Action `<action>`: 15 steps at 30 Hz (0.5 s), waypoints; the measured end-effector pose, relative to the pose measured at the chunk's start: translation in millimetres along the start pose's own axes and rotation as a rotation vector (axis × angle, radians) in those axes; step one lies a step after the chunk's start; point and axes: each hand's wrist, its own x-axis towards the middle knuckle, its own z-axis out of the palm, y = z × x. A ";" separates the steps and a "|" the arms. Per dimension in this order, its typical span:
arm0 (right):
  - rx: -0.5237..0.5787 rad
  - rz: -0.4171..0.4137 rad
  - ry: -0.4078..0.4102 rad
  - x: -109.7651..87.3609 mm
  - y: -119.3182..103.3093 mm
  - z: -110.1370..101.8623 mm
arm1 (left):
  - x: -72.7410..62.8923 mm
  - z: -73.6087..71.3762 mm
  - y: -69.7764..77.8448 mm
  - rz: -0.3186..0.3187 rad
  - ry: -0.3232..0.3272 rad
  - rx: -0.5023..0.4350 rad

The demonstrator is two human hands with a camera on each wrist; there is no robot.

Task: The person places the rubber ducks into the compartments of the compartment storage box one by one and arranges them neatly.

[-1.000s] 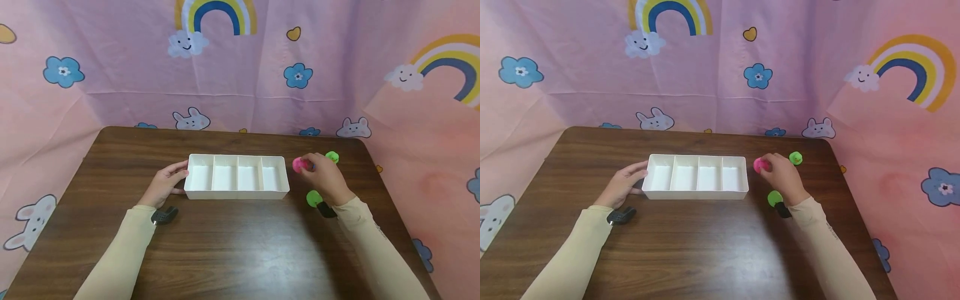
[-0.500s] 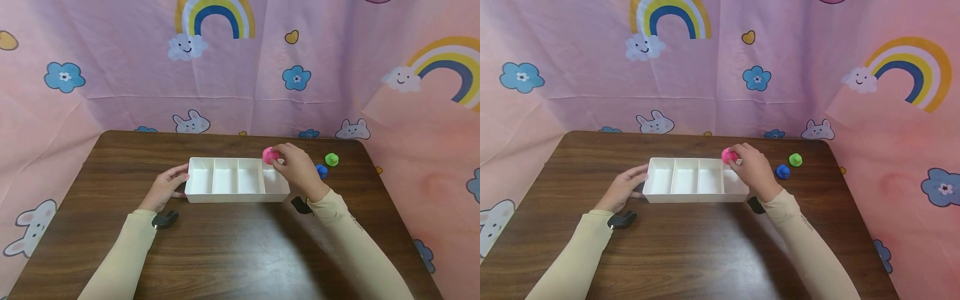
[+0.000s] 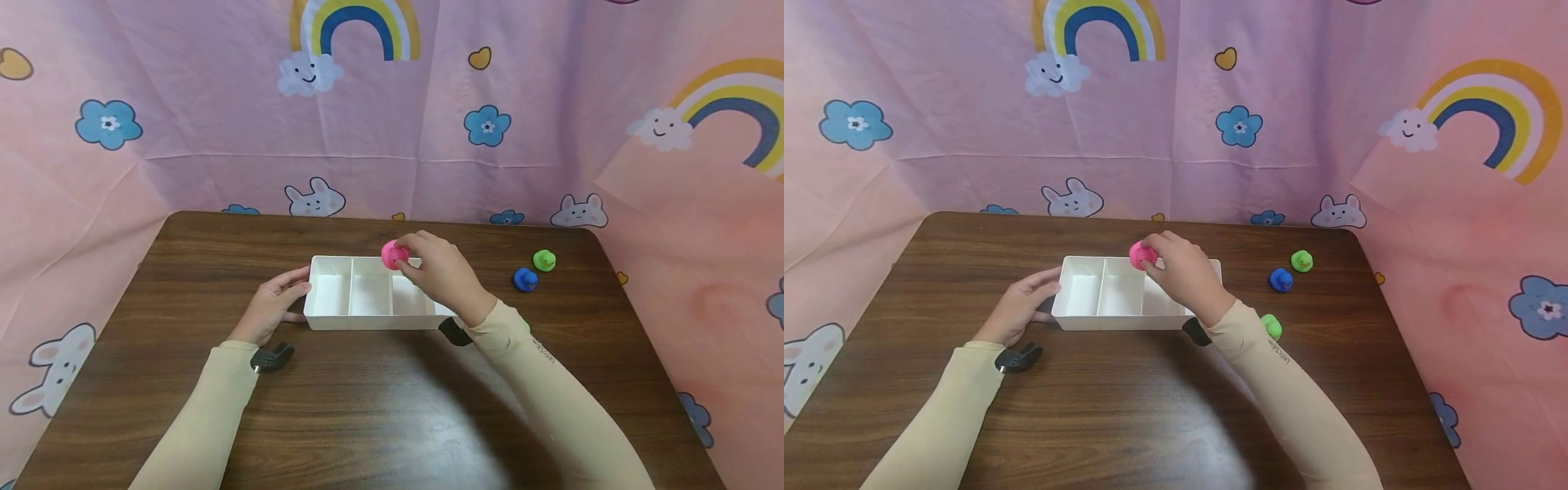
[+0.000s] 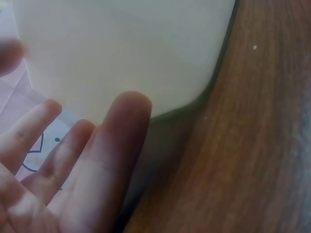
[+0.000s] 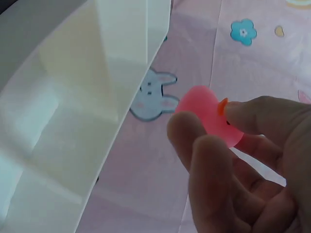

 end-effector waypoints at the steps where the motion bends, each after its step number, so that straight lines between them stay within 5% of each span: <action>1: -0.005 -0.021 0.003 2.2 -3.6 2.6 | -0.1 0.1 -0.3 0.002 0.000 0.000; 7: -0.018 -0.108 -0.004 14.3 -22.1 22.3 | -1.5 -0.5 0.1 0.004 -0.001 -0.001; 15: 0.005 -0.125 -0.054 28.7 -39.9 48.9 | -0.9 -1.6 -0.1 -0.014 -0.006 0.001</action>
